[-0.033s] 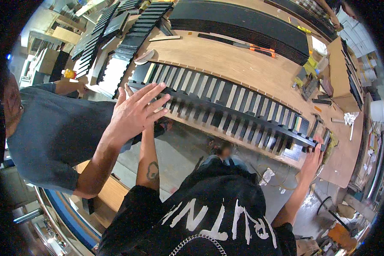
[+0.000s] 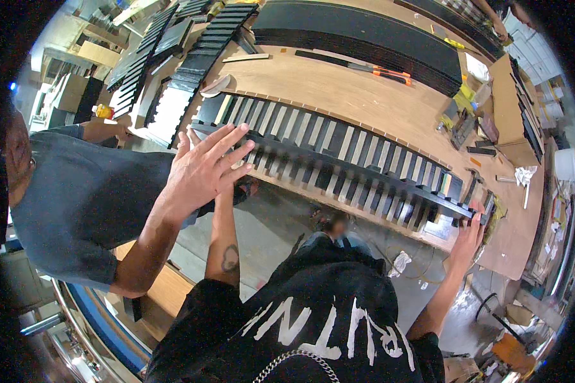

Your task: The person assembles a large slatted wooden piece by hand, using a hammer to tap slats into place, applying adhesive, and trimming a strip with a utility knife.

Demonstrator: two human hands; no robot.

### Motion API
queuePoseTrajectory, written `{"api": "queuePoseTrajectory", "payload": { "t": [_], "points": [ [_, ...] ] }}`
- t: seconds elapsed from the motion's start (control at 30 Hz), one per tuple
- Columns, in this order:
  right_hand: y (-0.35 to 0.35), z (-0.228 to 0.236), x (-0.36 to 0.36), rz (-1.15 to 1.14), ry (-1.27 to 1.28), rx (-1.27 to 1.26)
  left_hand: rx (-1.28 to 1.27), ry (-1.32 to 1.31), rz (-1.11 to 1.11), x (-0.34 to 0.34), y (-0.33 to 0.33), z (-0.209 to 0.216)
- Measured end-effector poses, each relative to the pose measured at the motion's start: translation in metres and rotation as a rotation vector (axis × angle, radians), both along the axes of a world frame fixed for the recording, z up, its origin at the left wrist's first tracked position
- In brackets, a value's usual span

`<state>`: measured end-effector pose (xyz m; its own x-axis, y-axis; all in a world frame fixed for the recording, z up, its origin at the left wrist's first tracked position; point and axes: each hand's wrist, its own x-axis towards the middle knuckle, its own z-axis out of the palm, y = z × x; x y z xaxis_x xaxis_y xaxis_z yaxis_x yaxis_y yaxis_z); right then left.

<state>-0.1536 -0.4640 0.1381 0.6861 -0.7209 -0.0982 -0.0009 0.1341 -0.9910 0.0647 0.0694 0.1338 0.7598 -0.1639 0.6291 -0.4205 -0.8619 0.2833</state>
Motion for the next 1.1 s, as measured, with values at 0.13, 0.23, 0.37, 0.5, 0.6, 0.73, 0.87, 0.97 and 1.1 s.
{"api": "queuePoseTrajectory", "payload": {
  "t": [0.13, 0.23, 0.37, 0.5, 0.6, 0.73, 0.87, 0.97, 1.1],
  "points": [
    [0.000, -0.004, 0.001, 0.001, -0.007, -0.017, -0.216, 0.034, -0.042, -0.047, -0.039, -0.030],
    [-0.010, -0.013, -0.013, -0.049, -0.017, -0.065, -0.406, 0.373, -0.174, -0.105, -0.104, -0.010],
    [0.000, -0.009, -0.002, -0.058, 0.047, -0.029, -0.303, 0.248, -0.533, -0.130, -0.148, 0.038],
    [0.000, -0.010, 0.000, -0.062, 0.042, -0.118, 0.062, 0.408, -0.438, -0.108, -0.180, 0.051],
    [0.011, -0.005, 0.007, -0.109, -0.031, -0.071, 0.111, 0.410, -0.369, -0.106, -0.201, 0.046],
    [0.012, -0.010, 0.008, -0.103, -0.045, -0.121, 0.160, 0.388, -0.491, -0.118, -0.232, 0.048],
    [0.016, -0.006, 0.010, -0.116, -0.098, -0.073, 0.124, 0.374, -0.508, -0.129, -0.264, 0.049],
    [0.017, -0.007, 0.011, -0.128, -0.122, -0.078, 0.157, 0.367, -0.574, -0.132, -0.281, 0.047],
    [0.020, -0.003, 0.009, -0.119, -0.105, -0.115, 0.213, 0.387, -0.614, -0.145, -0.307, 0.044]
  ]
}}
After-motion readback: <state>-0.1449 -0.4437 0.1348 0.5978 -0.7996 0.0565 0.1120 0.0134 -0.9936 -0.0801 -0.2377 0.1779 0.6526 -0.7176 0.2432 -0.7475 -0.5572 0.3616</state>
